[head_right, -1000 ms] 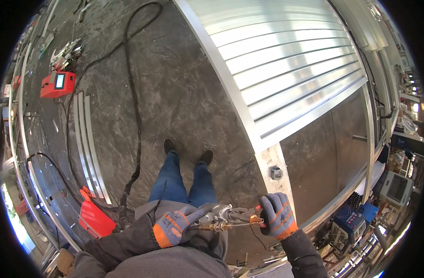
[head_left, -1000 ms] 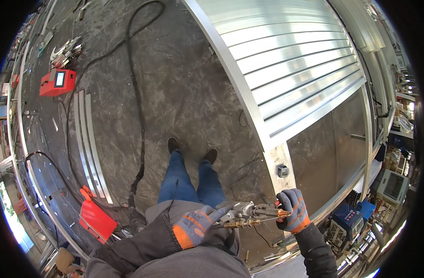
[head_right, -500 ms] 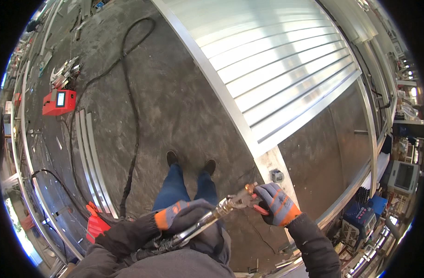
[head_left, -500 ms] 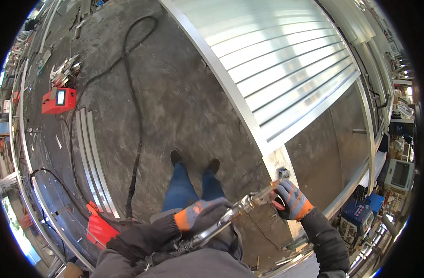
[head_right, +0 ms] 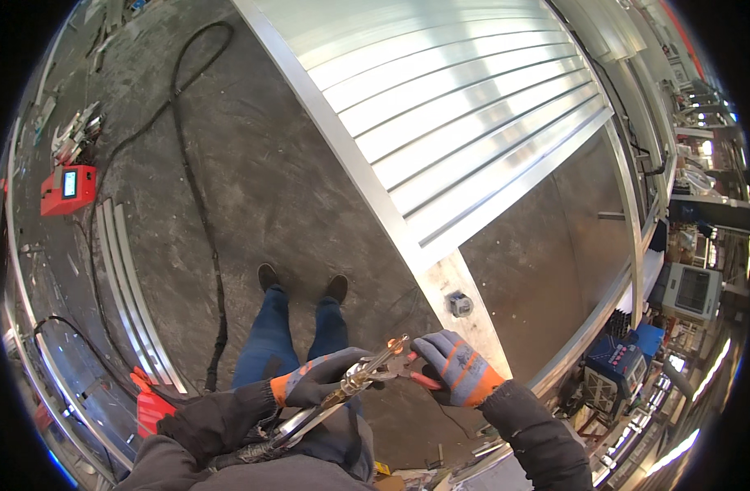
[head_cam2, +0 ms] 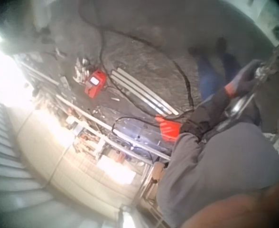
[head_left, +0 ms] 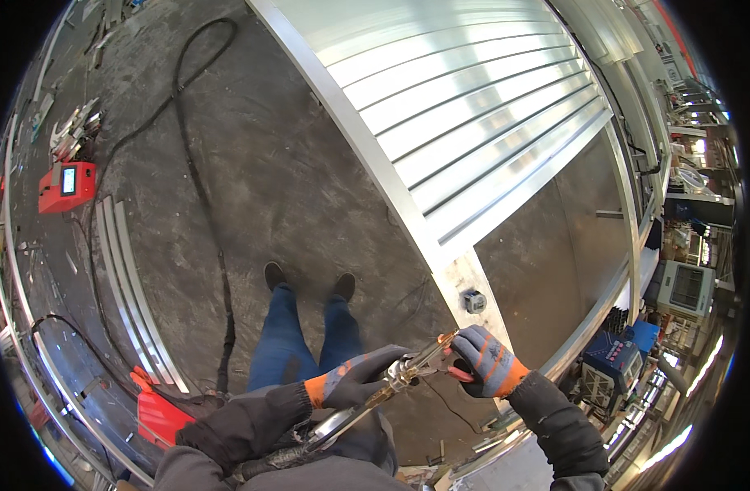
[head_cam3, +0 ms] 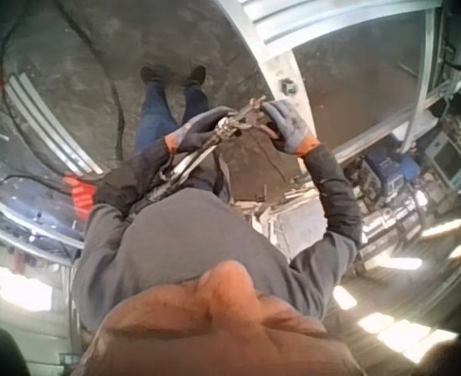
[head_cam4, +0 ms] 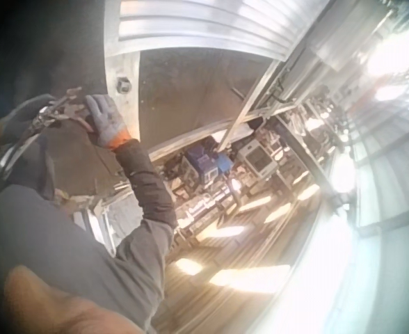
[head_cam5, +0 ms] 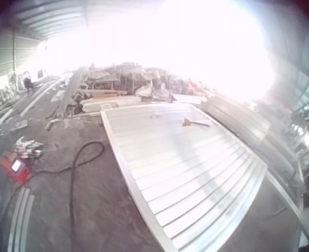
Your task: The person welds metal panels in a workshop using a welding torch. They position and tack weld a small metal piece to a larger panel, then move to a control panel to adjust settings before returning to weld the panel edges.
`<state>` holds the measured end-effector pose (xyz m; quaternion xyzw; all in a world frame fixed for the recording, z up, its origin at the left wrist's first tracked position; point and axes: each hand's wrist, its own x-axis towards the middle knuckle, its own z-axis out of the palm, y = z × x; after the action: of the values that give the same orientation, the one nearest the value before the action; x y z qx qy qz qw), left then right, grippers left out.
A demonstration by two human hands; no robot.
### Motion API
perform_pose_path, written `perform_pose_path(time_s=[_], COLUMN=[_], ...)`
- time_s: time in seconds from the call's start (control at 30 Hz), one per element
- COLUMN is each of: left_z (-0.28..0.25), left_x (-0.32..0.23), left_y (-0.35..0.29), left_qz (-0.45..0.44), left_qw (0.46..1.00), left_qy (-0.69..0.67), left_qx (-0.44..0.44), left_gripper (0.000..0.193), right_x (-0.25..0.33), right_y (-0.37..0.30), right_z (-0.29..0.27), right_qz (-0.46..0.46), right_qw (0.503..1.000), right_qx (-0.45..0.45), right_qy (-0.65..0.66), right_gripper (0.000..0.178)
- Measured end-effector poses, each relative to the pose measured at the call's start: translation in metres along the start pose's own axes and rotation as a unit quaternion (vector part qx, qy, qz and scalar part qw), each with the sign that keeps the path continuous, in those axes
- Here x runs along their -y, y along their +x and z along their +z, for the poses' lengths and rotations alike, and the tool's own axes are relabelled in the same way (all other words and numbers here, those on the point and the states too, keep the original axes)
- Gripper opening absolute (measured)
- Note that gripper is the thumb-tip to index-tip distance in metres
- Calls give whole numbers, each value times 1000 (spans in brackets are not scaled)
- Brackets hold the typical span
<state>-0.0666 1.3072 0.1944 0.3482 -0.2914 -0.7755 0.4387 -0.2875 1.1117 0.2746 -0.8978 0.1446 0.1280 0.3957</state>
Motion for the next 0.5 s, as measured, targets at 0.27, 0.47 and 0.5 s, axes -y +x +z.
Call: perform_pose_path(time_s=[0.27,0.47,0.5], left_z=[16,22,22], left_x=[13,16,17], left_y=[-12,-15,-15], left_qz=[-4,-1,1], left_qw=[995,988,987], left_qy=[-97,-157,-158], left_qx=[-10,-10,-12], left_gripper=[58,55,54], right_x=[-22,-41,-43], right_y=[3,13,16], right_z=[25,29,29], right_qz=[-23,-78,-89], right_qw=[999,995,995], right_qx=[43,57,53], right_qy=[-2,14,4], right_gripper=[57,60,59])
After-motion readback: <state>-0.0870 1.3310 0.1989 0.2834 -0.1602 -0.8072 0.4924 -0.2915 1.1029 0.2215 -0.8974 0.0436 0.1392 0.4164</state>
